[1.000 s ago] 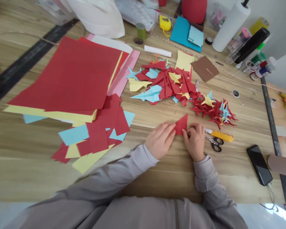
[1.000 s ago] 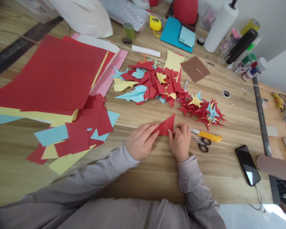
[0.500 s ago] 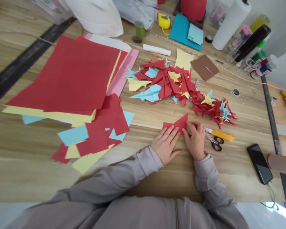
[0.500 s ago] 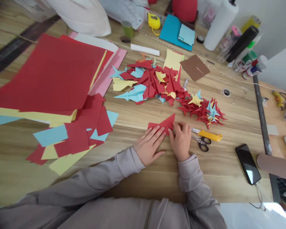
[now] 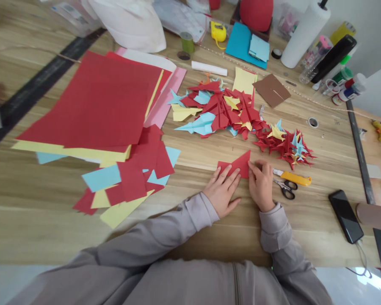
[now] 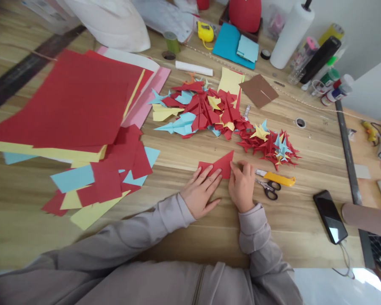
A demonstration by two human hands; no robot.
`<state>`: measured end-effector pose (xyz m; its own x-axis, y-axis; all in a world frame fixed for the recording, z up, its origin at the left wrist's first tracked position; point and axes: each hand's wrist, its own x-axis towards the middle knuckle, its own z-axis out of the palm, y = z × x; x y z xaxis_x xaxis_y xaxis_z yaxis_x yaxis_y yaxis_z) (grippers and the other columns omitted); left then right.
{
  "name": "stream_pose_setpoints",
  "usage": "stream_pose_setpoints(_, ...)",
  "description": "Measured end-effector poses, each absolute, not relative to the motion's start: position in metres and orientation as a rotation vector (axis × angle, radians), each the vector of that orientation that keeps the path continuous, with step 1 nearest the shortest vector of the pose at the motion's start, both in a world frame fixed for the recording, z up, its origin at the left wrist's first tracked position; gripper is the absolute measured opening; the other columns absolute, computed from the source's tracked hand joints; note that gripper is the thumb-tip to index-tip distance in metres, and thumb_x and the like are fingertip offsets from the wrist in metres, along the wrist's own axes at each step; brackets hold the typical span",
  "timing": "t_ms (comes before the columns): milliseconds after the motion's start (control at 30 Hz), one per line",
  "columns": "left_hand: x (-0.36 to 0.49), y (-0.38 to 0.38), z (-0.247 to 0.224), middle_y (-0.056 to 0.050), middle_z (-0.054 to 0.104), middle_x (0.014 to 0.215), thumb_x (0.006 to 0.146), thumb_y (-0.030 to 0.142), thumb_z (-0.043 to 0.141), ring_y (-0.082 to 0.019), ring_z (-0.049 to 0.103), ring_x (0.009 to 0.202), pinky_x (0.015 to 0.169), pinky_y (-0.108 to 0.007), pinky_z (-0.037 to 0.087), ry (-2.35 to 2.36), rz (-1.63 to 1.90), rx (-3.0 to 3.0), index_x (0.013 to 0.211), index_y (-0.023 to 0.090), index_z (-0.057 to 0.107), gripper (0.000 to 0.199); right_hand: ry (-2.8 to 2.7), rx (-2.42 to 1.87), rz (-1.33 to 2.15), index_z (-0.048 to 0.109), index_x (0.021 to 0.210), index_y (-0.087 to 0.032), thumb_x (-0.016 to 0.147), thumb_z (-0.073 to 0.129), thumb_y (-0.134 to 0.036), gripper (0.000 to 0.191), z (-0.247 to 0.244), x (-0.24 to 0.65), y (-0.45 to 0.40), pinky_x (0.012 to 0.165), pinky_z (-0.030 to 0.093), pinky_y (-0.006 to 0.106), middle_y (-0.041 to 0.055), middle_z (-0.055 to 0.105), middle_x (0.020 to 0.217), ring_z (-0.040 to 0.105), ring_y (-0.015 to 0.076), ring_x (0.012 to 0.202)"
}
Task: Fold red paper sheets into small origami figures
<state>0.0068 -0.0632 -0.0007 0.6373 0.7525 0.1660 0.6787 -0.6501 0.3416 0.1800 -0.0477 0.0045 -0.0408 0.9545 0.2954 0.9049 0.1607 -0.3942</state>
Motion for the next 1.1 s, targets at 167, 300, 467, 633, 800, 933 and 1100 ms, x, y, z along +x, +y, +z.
stream_pose_setpoints(167,0.003,-0.054,-0.001,-0.014,0.041,0.14,0.081,0.051,0.045,-0.034,0.022,0.134,0.11,-0.052,0.014,1.12,0.44,2.631,0.132,0.009,0.044,0.066,-1.992,-1.751,0.112,0.061,0.107,-0.017,0.083,0.052,-0.027,0.028,0.009,0.178,-0.05,0.087,0.041,0.044,0.0136,0.051,0.105,0.047,0.0259,0.1)
stream_pose_setpoints(300,-0.006,-0.04,0.0,-0.012,0.044,0.138,0.083,0.049,0.045,-0.032,0.027,0.133,0.111,-0.051,0.014,0.958,0.476,2.714,0.125,0.012,0.052,0.056,-2.091,-1.729,0.025,0.061,0.099,-0.013,0.085,0.05,-0.028,0.023,0.013,0.177,-0.054,0.088,0.042,0.044,0.0159,0.053,0.107,0.047,0.0265,0.102)
stream_pose_setpoints(467,-0.006,-0.041,0.001,-0.019,0.05,0.129,0.082,0.047,0.048,-0.033,0.038,0.125,0.108,-0.051,0.025,1.117,0.518,2.728,0.12,0.01,0.057,0.054,-2.187,-1.654,-0.082,0.061,0.091,-0.012,0.085,0.051,-0.029,0.02,0.013,0.178,-0.058,0.089,0.042,0.044,0.0159,0.058,0.103,0.049,0.0271,0.101)
stream_pose_setpoints(633,-0.005,-0.044,0.001,-0.016,0.053,0.125,0.083,0.046,0.046,-0.033,0.04,0.123,0.107,-0.051,0.025,1.093,0.504,2.751,0.12,0.013,0.057,0.051,-2.138,-1.606,0.014,0.06,0.092,-0.014,0.086,0.049,-0.025,0.017,0.011,0.18,-0.057,0.087,0.045,0.043,0.0142,0.06,0.101,0.051,0.0249,0.099)
stream_pose_setpoints(800,-0.006,-0.043,0.0,-0.015,0.051,0.127,0.081,0.046,0.051,-0.034,0.037,0.125,0.107,-0.057,0.022,1.101,0.509,2.723,0.118,0.018,0.059,0.047,-2.061,-1.586,0.123,0.062,0.092,-0.015,0.084,0.045,-0.014,0.019,0.011,0.185,-0.057,0.086,0.046,0.043,0.0125,0.062,0.099,0.055,0.0225,0.092)
stream_pose_setpoints(933,-0.004,-0.045,-0.001,-0.015,0.05,0.128,0.078,0.048,0.055,-0.036,0.035,0.126,0.105,-0.061,0.019,1.104,0.525,2.689,0.118,0.023,0.059,0.047,-2.046,-1.556,0.16,0.063,0.099,-0.016,0.079,0.043,-0.006,0.03,0.007,0.19,-0.056,0.088,0.046,0.045,0.0124,0.063,0.102,0.056,0.0232,0.095)
stream_pose_setpoints(1100,-0.004,-0.046,0.0,-0.015,0.049,0.128,0.077,0.049,0.057,-0.037,0.036,0.125,0.103,-0.064,0.016,1.099,0.533,2.687,0.117,0.026,0.06,0.047,-2.033,-1.543,0.172,0.063,0.101,-0.016,0.075,0.04,-0.001,0.038,0.004,0.193,-0.055,0.087,0.047,0.043,0.0112,0.063,0.103,0.056,0.0226,0.096)
